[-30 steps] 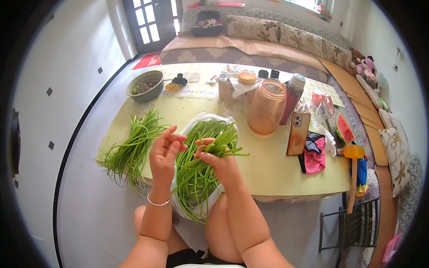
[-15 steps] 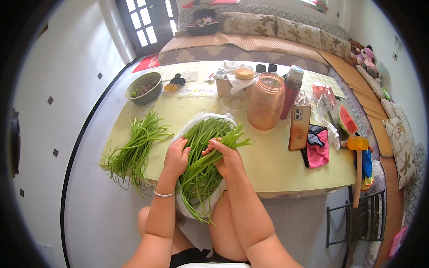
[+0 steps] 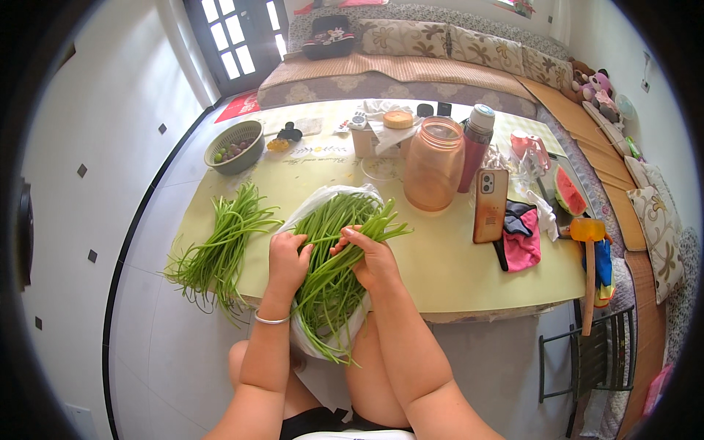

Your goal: The person sits on the floor and sorts a bundle of long green vegetables, picking individual stems and placing them into a plastic bag on the table. The person then stands up and walks toward a glass door, opening it to step outside.

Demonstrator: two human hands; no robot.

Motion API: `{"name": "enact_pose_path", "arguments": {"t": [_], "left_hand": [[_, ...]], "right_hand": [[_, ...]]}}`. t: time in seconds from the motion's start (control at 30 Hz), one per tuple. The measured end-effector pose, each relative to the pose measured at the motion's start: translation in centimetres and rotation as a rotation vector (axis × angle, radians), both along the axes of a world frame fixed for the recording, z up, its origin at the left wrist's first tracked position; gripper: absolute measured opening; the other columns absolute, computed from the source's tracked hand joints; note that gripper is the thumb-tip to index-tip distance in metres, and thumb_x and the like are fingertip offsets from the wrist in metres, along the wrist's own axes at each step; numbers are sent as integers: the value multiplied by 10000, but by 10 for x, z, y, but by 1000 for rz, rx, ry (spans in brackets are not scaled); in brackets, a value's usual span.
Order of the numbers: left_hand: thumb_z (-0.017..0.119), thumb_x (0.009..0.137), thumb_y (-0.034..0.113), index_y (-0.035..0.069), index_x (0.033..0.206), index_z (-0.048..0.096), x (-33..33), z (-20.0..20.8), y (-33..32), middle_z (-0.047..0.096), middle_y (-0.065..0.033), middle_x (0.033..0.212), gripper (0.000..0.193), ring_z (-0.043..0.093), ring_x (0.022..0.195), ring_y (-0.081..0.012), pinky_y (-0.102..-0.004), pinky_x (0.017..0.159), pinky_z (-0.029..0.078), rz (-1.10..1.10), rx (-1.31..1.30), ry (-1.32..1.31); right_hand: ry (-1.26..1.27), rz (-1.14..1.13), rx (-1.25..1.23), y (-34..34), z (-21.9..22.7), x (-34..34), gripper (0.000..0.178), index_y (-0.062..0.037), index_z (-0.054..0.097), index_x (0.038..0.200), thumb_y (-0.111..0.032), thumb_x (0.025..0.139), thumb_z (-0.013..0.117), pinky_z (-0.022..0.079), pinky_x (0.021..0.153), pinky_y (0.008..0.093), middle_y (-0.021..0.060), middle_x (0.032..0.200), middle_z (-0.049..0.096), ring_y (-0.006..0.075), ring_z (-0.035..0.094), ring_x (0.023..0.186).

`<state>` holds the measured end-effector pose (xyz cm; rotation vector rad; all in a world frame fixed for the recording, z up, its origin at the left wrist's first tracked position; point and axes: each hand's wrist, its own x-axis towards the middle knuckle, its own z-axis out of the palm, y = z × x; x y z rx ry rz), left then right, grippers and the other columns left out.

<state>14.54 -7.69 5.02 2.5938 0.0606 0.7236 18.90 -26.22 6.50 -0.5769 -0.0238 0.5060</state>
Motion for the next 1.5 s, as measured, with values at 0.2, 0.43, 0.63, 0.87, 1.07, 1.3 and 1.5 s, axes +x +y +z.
{"name": "enact_pose_path", "arguments": {"t": [0.2,0.43,0.63,0.87,1.07,1.3,1.5], "left_hand": [[723,752,113,16,916,670,1,-3,-2,619,-138,843,197,543,884,-330,-427,819,442,27,24,-78],[725,758,132,11,902,655,-1,-1,-1,634,-155,878,200,544,919,-345,-432,858,434,-2,-147,36],[627,851,72,0,936,636,-4,10,-1,654,-116,833,112,587,812,-261,-360,783,460,-74,-418,-15],[542,922,24,-20,967,613,-20,44,-12,641,-36,780,94,578,728,-95,-237,704,458,-262,-857,174],[565,900,22,-19,959,645,-21,43,-23,631,-28,744,107,567,678,-91,-246,646,457,-272,-737,246],[627,852,34,-35,895,673,-20,39,-24,617,-22,722,93,540,657,-86,-244,612,431,-262,-586,146],[638,853,54,-47,918,679,-22,44,-28,614,-25,736,127,534,671,-92,-242,616,419,-294,-547,165]], "right_hand": [[-1,7,-18,-1,0,0,89,-26,588,950,-72,887,631,546,778,434,71,782,609,204,617,751],[24,4,-42,-1,2,0,82,-20,594,947,-65,887,627,548,782,439,83,793,616,215,623,764],[22,18,19,-1,0,0,134,-3,589,974,-68,871,646,551,726,402,115,847,641,232,640,783],[28,19,-18,-4,10,-3,263,31,590,1111,-69,873,640,547,769,378,171,1031,668,240,652,836],[-10,-16,29,-2,12,-4,280,24,580,1137,-86,886,641,546,755,360,159,1056,661,226,647,819],[-37,-15,17,-4,3,0,250,20,581,1134,-81,908,614,550,748,365,164,1051,660,214,643,829],[-35,-76,3,-1,8,-3,203,21,594,1090,-73,910,606,558,776,380,193,1070,660,249,664,851]]}}
